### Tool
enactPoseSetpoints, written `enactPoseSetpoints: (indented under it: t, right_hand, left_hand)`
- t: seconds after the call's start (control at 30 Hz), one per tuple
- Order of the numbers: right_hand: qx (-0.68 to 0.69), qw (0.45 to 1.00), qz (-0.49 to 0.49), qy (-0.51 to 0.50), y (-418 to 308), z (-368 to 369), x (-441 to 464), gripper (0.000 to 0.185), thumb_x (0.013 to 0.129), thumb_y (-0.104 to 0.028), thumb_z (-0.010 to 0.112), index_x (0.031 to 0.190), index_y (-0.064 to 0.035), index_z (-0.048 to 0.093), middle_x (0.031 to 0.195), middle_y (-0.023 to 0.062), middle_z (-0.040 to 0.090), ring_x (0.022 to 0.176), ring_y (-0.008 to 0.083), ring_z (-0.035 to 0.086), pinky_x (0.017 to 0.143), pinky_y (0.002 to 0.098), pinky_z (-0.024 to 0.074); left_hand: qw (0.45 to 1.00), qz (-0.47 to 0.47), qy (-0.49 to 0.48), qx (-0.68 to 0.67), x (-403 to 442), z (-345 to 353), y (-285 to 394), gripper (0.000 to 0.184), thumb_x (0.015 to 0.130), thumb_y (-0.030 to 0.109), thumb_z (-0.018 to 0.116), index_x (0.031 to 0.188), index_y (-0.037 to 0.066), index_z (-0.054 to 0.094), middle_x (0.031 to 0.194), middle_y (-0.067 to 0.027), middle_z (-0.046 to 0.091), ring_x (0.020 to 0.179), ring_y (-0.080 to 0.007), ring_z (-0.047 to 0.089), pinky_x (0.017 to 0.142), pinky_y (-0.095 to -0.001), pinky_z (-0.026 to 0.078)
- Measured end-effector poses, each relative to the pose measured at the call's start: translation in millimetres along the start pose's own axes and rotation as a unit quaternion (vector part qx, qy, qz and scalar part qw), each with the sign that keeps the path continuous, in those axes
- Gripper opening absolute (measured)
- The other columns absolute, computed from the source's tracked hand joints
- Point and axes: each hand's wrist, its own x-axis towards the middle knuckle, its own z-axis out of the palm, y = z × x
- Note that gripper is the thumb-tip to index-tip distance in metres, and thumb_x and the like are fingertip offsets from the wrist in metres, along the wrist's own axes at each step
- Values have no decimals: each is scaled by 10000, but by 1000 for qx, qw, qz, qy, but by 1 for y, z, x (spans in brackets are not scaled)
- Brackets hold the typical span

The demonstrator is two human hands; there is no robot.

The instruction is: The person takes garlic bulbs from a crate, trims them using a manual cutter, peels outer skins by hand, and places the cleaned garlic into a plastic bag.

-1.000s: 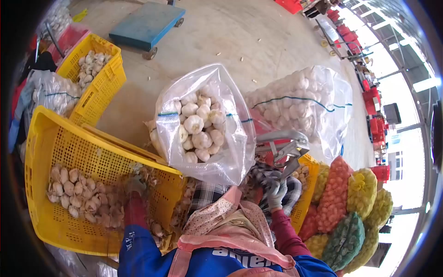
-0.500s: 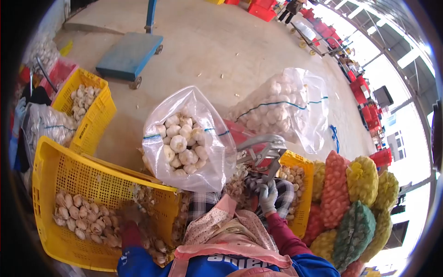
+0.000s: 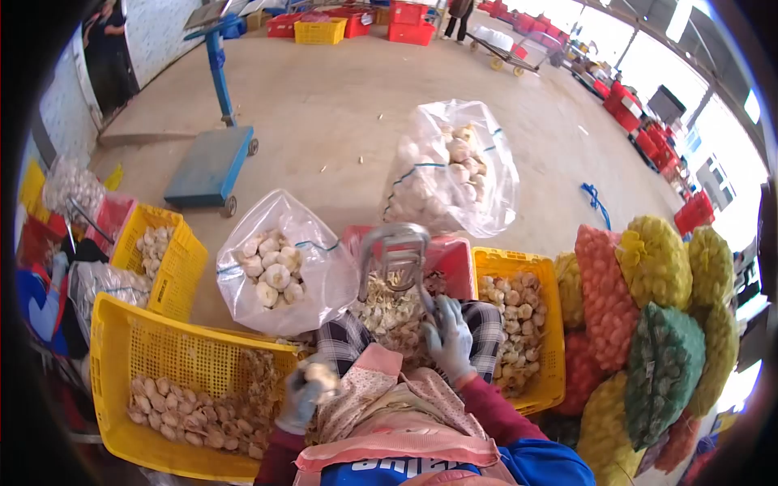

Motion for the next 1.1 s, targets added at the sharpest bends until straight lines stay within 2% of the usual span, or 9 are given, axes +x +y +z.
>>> enactPoseSetpoints:
  t: [0.1, 0.23, 0.3, 0.43, 0.6, 0.7, 0.77, 0.9, 1.1]
  right_hand:
    - [253, 942, 153, -156, -16, -28, -47, 344, 886, -88, 641, 1218, -2, 621, 978, 114, 716, 881, 196, 707, 774, 308, 548]
    - [588, 620, 442, -272, -18, -31, -63, 321, 977, -308, 480, 1055, -51, 657, 843, -17, 622, 688, 76, 549, 605, 231, 442]
    - [570, 701, 356, -236, -10, -37, -58, 335, 965, -313, 512, 1097, -40, 654, 870, -14, 633, 692, 68, 555, 611, 224, 448]
    - [592, 615, 472, -219, -9, -32, -56, 412, 909, -252, 653, 1220, 16, 626, 959, 3, 648, 769, 76, 595, 692, 224, 508]
    - [347, 915, 203, -23, -2, -21, -25, 116, 884, -17, 617, 959, 28, 693, 974, 105, 701, 847, 138, 642, 774, 316, 526]
    - [417, 837, 351, 47, -1, -30, 8, 249, 901, -28, 576, 1137, 34, 624, 957, 131, 678, 874, 250, 647, 860, 348, 514]
    - [255, 947, 194, -15, 25, 0, 17, 273, 925, -92, 574, 1161, 36, 623, 981, 147, 678, 822, 268, 654, 822, 364, 519]
    - [281, 882, 246, -286, 19, -22, 19, 267, 967, -197, 547, 1076, 21, 657, 723, 63, 661, 637, 102, 610, 603, 264, 472]
    - [394, 785, 390, -276, -16, -66, 31, 288, 947, -139, 509, 1100, 77, 623, 773, 48, 658, 710, 90, 610, 636, 218, 469]
  left_hand:
    - [981, 37, -107, 158, 55, 68, -11, 498, 858, 243, 781, 1218, -31, 573, 1033, -88, 664, 927, -177, 661, 783, -296, 548]
    - [886, 178, -204, 376, 83, 125, -16, 613, 807, 208, 812, 1321, -13, 562, 1195, -179, 660, 1087, -267, 657, 901, -343, 530]
    - [848, 153, -249, 441, 90, 139, -1, 674, 783, 192, 829, 1359, -3, 538, 1273, -199, 614, 1136, -293, 638, 940, -354, 512]
    - [887, 104, -205, 400, 91, 140, -13, 664, 800, 182, 816, 1345, -47, 513, 1249, -188, 632, 1150, -271, 629, 967, -353, 504]
    - [988, -38, -97, 115, 94, 101, -45, 613, 863, 48, 717, 1424, 38, 470, 1280, -60, 596, 1129, -159, 584, 958, -299, 498]
    - [995, -66, -51, -47, 101, 102, -28, 639, 848, 64, 743, 1421, 39, 461, 1280, -78, 580, 1105, -186, 608, 861, -339, 586]
    - [997, -63, -30, -40, 107, 98, -31, 680, 819, 98, 789, 1414, 40, 465, 1268, -85, 578, 1107, -193, 610, 858, -350, 597]
    - [995, -67, -16, -66, 121, 97, -40, 674, 807, 88, 794, 1399, 27, 477, 1255, -82, 598, 1123, -177, 602, 888, -300, 573]
    - [984, -87, -13, -153, 133, 115, -30, 555, 834, 91, 741, 1347, 25, 540, 1186, -80, 641, 1003, -165, 645, 844, -298, 568]
